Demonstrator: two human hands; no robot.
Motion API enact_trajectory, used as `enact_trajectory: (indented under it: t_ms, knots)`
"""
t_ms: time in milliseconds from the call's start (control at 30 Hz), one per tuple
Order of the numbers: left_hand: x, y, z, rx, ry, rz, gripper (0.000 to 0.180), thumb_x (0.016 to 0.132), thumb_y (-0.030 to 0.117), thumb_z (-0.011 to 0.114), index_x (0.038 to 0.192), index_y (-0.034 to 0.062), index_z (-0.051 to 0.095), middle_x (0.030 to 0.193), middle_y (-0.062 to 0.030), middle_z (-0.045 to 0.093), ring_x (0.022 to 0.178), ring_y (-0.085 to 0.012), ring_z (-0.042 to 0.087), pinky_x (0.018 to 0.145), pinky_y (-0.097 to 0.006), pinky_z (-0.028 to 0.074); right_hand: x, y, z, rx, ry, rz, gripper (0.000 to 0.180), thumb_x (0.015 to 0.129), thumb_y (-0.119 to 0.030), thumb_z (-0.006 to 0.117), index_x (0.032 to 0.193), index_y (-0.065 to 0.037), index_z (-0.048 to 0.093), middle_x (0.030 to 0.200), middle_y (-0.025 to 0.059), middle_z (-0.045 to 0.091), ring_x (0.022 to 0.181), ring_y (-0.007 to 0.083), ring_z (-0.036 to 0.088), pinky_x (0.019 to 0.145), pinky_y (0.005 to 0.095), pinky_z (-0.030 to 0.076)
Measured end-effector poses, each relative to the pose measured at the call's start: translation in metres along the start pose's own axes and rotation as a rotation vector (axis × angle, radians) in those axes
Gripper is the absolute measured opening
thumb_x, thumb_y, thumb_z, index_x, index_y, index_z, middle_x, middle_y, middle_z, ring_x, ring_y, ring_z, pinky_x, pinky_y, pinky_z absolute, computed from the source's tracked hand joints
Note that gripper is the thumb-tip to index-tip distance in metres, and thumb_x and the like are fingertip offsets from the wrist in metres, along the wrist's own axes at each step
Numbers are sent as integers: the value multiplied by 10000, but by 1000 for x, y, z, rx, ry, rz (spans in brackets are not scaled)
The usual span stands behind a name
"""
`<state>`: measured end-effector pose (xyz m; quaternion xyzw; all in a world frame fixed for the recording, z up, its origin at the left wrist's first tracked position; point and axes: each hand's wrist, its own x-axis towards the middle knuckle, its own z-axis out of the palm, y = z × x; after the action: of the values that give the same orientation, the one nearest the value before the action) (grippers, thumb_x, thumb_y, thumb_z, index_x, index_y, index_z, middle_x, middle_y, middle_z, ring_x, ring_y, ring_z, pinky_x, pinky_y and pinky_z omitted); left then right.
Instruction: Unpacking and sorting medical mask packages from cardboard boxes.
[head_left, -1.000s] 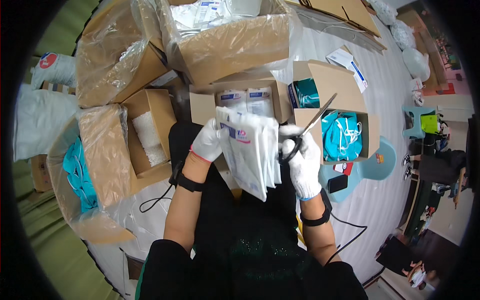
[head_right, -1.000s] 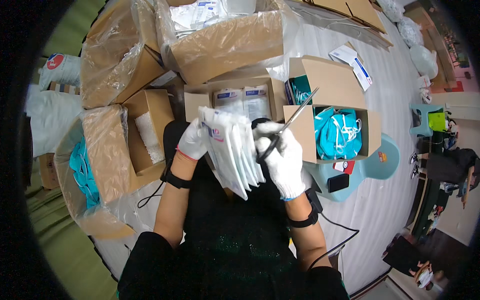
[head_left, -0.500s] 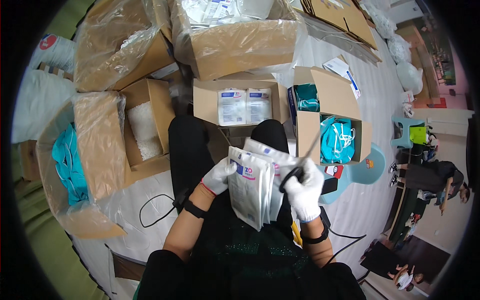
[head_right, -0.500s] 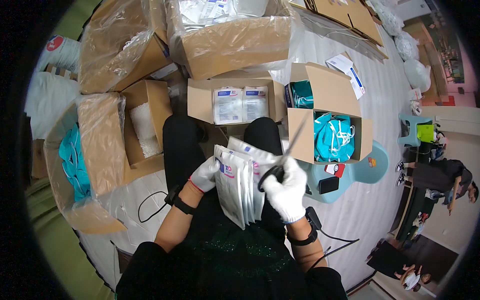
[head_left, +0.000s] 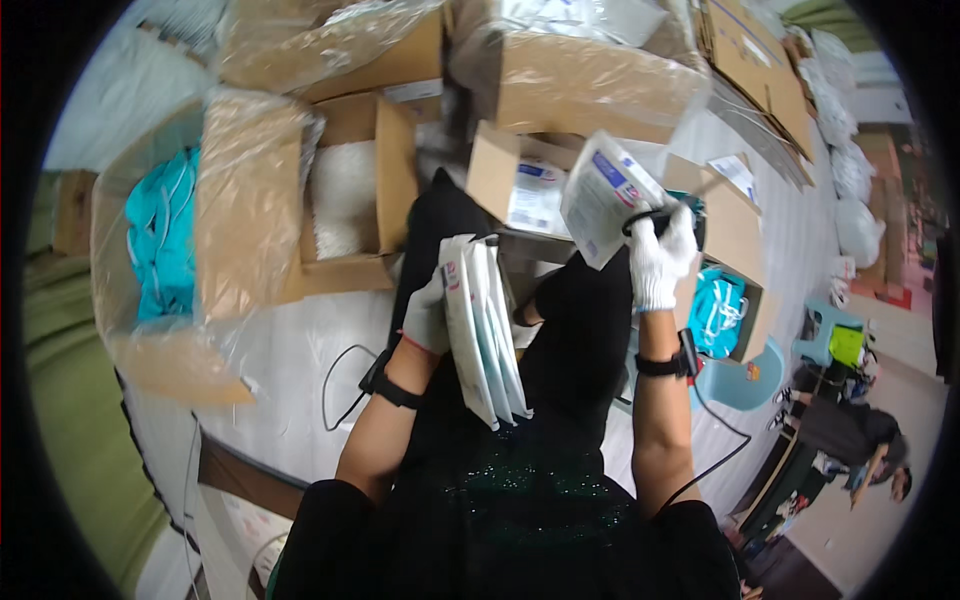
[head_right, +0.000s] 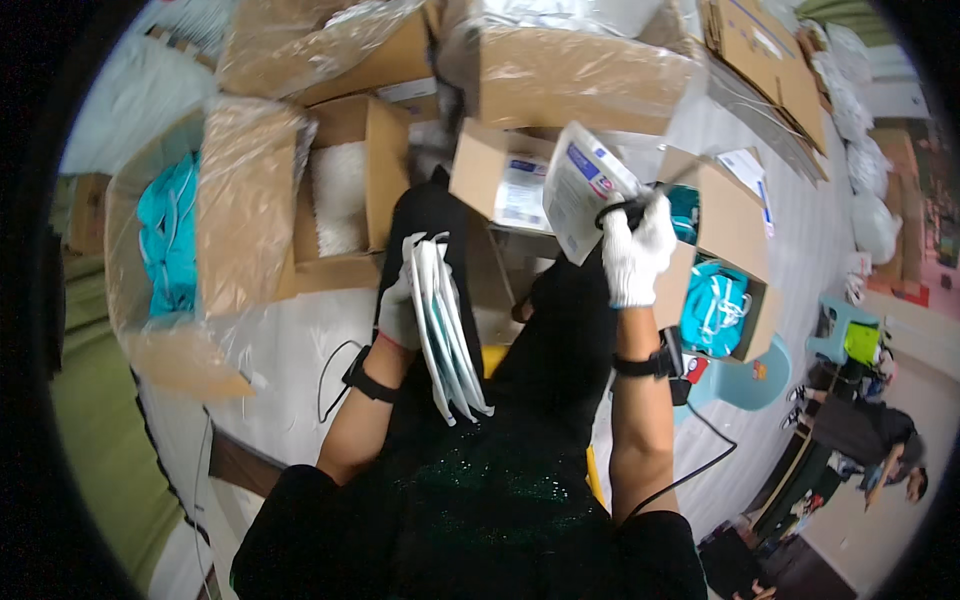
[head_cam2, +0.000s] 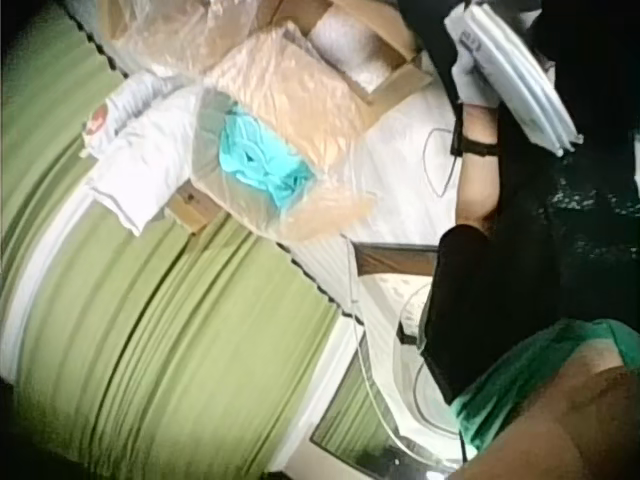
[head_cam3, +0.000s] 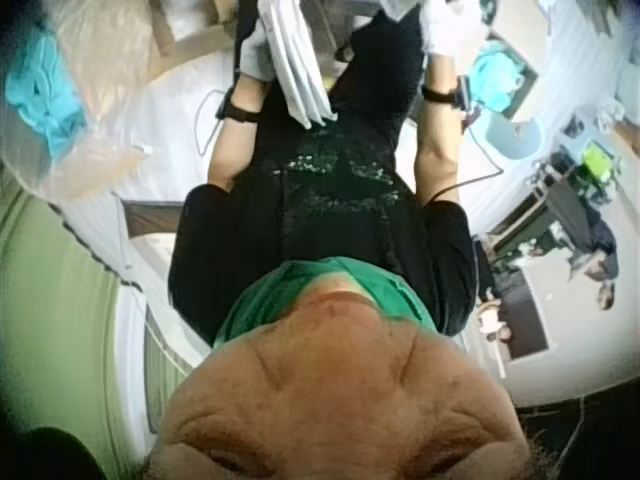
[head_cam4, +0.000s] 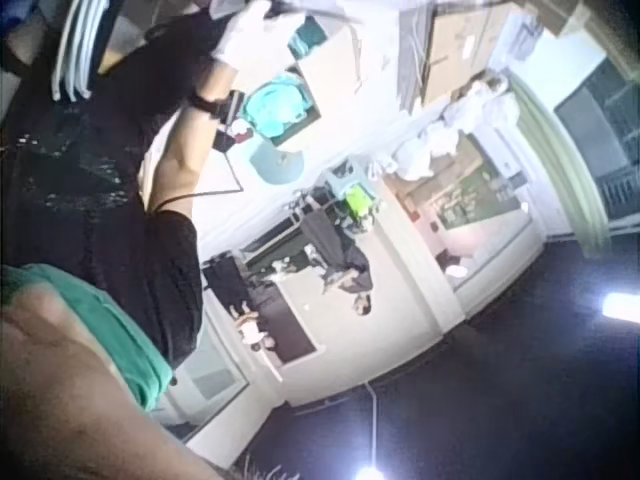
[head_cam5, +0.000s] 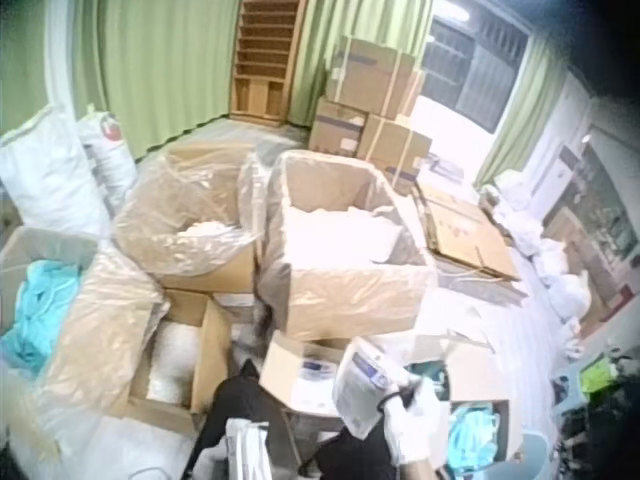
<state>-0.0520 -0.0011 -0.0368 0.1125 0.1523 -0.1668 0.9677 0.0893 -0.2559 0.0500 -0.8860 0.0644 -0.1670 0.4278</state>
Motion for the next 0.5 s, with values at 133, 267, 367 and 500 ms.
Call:
enact_trajectory:
  t_ms: [133,267,367,500]
  knots:
    - [-1,8,19,42,54,113,477,916,433,601,1231,83,530,1046,-106,635,877,-252,647,752,-387,565,4,33,29,-267,-232,15,270,834,-194,663,1062,-50,641,855,120,662,749,227,639,735,337,509]
    - [-10,12,9,-103,-108,37,482,942,458,561,1242,87,490,1084,-108,601,885,-267,652,737,-400,560,-37,-13,13,-234,-407,-151,340,815,-232,707,1115,-82,652,909,136,610,827,275,622,772,359,494]
    - [-6,11,11,-177,-179,-107,477,972,447,515,1243,56,486,1051,-111,600,846,-260,648,755,-386,544,-62,-39,-2,-152,-593,-215,402,732,-195,766,1100,-74,659,865,132,568,766,284,598,694,351,494]
    - [-8,-3,-3,23,-362,-186,646,903,457,598,1356,15,470,1303,-157,573,1182,-275,565,1059,-408,406,-89,-59,-24,109,-683,-142,448,676,-45,783,1105,-56,652,991,101,629,857,241,643,743,310,524]
